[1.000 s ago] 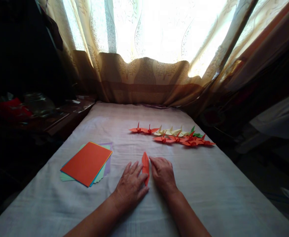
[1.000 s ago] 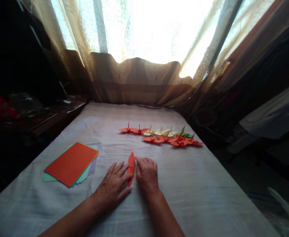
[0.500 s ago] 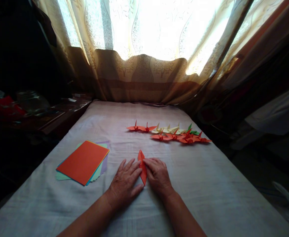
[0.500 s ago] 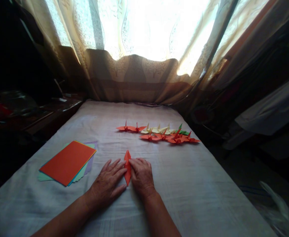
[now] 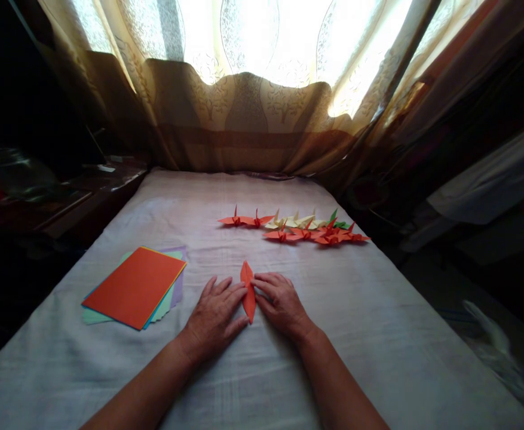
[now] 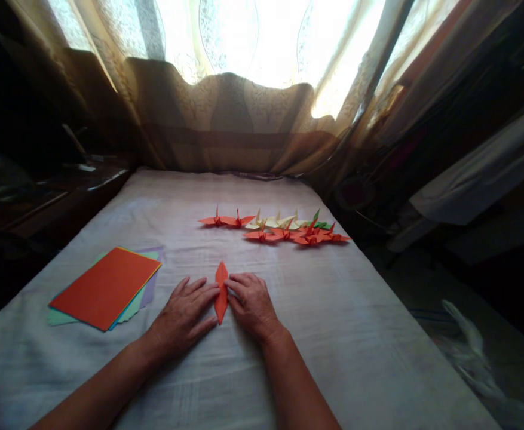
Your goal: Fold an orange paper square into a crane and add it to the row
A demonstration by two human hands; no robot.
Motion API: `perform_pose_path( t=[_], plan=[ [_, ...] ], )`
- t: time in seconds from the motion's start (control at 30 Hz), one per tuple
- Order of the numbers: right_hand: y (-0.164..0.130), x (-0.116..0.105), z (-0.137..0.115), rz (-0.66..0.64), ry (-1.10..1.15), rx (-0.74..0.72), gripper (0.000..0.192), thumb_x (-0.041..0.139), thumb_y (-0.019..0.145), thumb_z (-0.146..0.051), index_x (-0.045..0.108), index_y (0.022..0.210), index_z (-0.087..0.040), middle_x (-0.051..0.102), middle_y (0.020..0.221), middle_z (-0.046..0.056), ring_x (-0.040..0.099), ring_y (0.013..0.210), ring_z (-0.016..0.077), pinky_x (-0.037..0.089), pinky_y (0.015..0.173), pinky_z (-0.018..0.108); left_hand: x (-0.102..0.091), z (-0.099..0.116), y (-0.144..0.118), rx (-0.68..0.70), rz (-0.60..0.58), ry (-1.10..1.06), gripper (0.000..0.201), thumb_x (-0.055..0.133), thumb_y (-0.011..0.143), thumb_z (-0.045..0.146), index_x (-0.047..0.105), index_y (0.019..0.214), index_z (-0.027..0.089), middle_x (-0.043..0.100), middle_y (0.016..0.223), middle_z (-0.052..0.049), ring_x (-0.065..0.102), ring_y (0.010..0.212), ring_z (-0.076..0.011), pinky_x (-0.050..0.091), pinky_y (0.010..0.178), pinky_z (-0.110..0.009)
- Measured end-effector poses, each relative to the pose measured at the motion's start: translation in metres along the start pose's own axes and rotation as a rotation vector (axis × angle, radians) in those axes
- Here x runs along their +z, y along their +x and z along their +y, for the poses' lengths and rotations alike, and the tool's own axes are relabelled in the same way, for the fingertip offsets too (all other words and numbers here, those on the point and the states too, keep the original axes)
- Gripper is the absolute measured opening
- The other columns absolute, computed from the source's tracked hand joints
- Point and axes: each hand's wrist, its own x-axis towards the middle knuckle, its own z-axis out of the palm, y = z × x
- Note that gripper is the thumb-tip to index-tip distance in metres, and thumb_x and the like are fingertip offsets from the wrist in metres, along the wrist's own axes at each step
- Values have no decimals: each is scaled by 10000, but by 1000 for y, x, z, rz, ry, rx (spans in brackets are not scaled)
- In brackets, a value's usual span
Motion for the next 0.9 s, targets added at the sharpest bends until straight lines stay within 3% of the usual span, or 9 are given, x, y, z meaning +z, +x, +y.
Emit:
perform_pose_path(
  t=[0.2,0.43,0.63,0.9],
  plan=[
    [0,-8,-6,-90,-98,-27,332,624,904,-246,649,1232,-291,650,1264,65,552,1172,239,408,985,413,-7,1,-1,16,19,-33,507,605,868,318,512,1350,190,621,1335,-93,476,1314,-312,222,1168,-573],
    [5,-19,-26,-195,-269,-2,276,589,946,-352,648,1216,-350,644,1279,46,557,1163,247,385,949,411,-7,3,-1,-46,32,-59,524,485,806,98,559,1311,217,656,1278,-67,507,1278,-267,202,1175,-542],
    [4,-11,-26,-130,-258,44,238,628,922,-327,695,1149,-347,664,1242,47,559,1141,238,369,961,400,-5,-2,1,-63,37,-88,449,495,865,146,553,1300,240,667,1259,-57,522,1249,-270,243,1130,-547],
    [6,3,-19,20,-61,152,157,645,896,-222,752,970,-309,707,1133,28,593,1087,209,370,943,388,-11,-11,22,-76,32,-157,153,585,920,267,690,1032,269,729,1063,-20,603,1043,-217,375,973,-408]
  ],
)
